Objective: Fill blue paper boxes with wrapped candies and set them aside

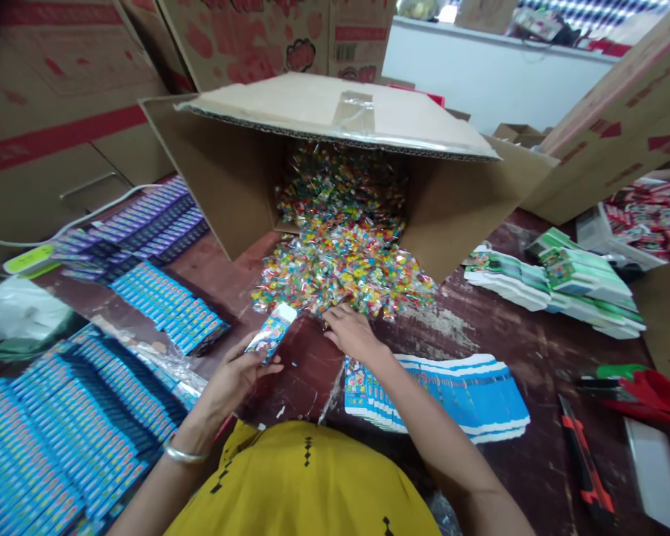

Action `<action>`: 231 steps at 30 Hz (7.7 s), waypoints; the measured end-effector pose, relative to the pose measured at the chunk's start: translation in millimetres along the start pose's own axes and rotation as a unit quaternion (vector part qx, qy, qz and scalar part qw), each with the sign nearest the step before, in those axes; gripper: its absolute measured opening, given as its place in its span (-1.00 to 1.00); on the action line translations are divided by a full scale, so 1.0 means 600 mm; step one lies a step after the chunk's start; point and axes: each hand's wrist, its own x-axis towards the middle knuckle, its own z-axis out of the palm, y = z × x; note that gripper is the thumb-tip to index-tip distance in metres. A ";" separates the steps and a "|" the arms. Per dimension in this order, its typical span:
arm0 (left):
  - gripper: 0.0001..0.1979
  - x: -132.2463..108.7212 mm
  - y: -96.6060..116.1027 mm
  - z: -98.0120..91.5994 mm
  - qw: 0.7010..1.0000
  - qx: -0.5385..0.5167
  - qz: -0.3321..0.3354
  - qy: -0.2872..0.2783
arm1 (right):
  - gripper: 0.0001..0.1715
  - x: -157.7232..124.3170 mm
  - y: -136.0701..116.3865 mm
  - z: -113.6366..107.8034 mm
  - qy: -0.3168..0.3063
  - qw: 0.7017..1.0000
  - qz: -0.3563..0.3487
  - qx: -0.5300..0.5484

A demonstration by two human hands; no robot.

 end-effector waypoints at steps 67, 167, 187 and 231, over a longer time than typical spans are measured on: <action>-0.38 0.017 -0.029 0.103 0.983 0.159 0.090 -0.011 | -0.66 -0.022 -0.106 -0.010 0.246 0.791 0.146 0.541; -0.66 0.029 -0.028 0.088 0.953 0.181 0.064 -0.233 | -0.74 -0.075 -0.057 -0.061 0.013 0.876 0.148 0.458; -0.62 0.019 -0.028 0.093 0.955 0.222 0.161 -0.115 | -0.77 -0.057 -0.100 0.021 0.263 0.857 0.177 0.406; -0.72 0.009 -0.041 0.054 0.967 0.222 0.116 -0.054 | -0.81 -0.027 -0.044 -0.014 0.089 0.951 0.083 0.286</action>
